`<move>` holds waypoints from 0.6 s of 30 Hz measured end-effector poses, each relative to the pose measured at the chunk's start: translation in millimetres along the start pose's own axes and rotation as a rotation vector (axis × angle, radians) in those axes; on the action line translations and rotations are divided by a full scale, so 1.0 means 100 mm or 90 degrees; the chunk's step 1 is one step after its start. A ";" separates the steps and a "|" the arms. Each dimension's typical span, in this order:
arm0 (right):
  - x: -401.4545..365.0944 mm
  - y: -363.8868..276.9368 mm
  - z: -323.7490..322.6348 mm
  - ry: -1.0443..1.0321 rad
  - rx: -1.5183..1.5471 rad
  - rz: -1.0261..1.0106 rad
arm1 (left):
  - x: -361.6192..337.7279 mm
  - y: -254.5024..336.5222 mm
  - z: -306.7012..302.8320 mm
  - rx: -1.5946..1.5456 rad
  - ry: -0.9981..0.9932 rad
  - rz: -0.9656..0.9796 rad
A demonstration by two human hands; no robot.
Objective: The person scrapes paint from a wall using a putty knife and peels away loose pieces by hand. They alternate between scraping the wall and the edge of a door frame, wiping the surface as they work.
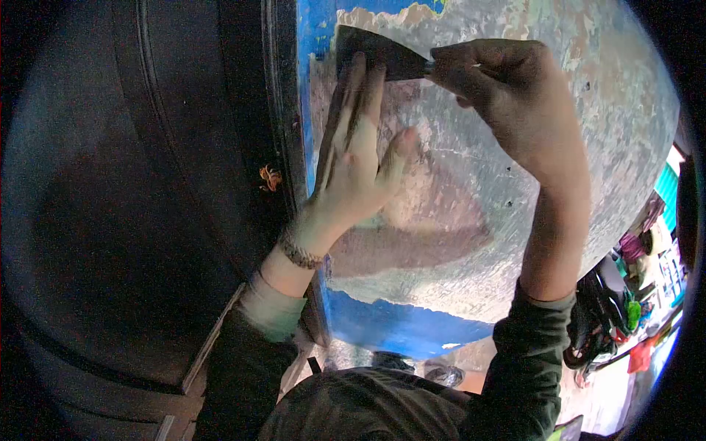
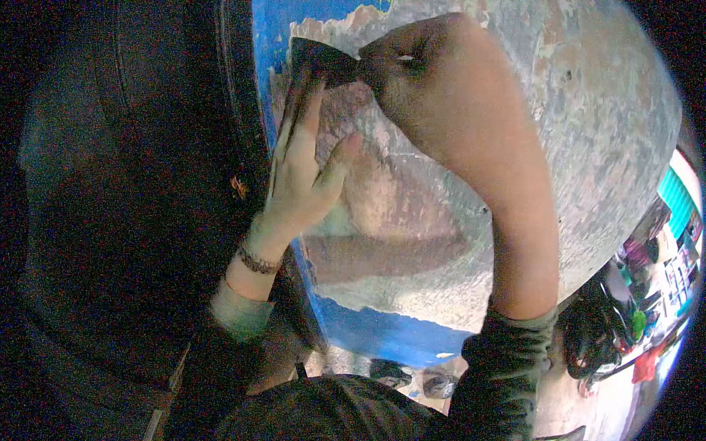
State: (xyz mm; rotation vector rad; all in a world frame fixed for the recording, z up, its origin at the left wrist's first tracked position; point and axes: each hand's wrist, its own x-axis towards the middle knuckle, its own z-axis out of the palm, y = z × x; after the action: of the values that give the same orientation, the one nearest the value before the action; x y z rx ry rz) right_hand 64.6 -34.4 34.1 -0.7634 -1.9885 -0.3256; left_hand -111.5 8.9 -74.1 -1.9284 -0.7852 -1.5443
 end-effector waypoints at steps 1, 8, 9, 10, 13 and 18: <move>0.00 0.00 -0.07 0.000 -0.001 -0.001 | 0.03 -0.04 0.04 0.000 0.002 0.000; 0.19 -0.05 -0.14 -0.047 0.009 -0.041 | 0.13 -0.09 0.13 0.004 0.043 -0.006; 0.19 -0.05 -0.19 -0.045 0.008 -0.040 | 0.15 -0.10 0.13 -0.007 0.039 -0.006; 0.18 -0.04 -0.24 -0.027 -0.002 -0.019 | 0.14 -0.09 0.13 -0.009 0.039 -0.005; 0.23 -0.15 -0.21 -0.007 -0.054 -0.037 | 0.13 -0.08 0.11 -0.062 0.021 0.016; 0.21 -0.44 -0.28 -0.018 -0.104 0.088 | 0.12 -0.09 0.13 -0.064 0.017 -0.024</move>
State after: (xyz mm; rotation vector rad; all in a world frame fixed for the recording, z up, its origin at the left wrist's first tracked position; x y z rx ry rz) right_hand 47.8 -74.5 70.1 -1.0099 -1.9401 -0.4007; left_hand -107.1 25.9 -64.7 -1.9701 -0.7494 -1.6569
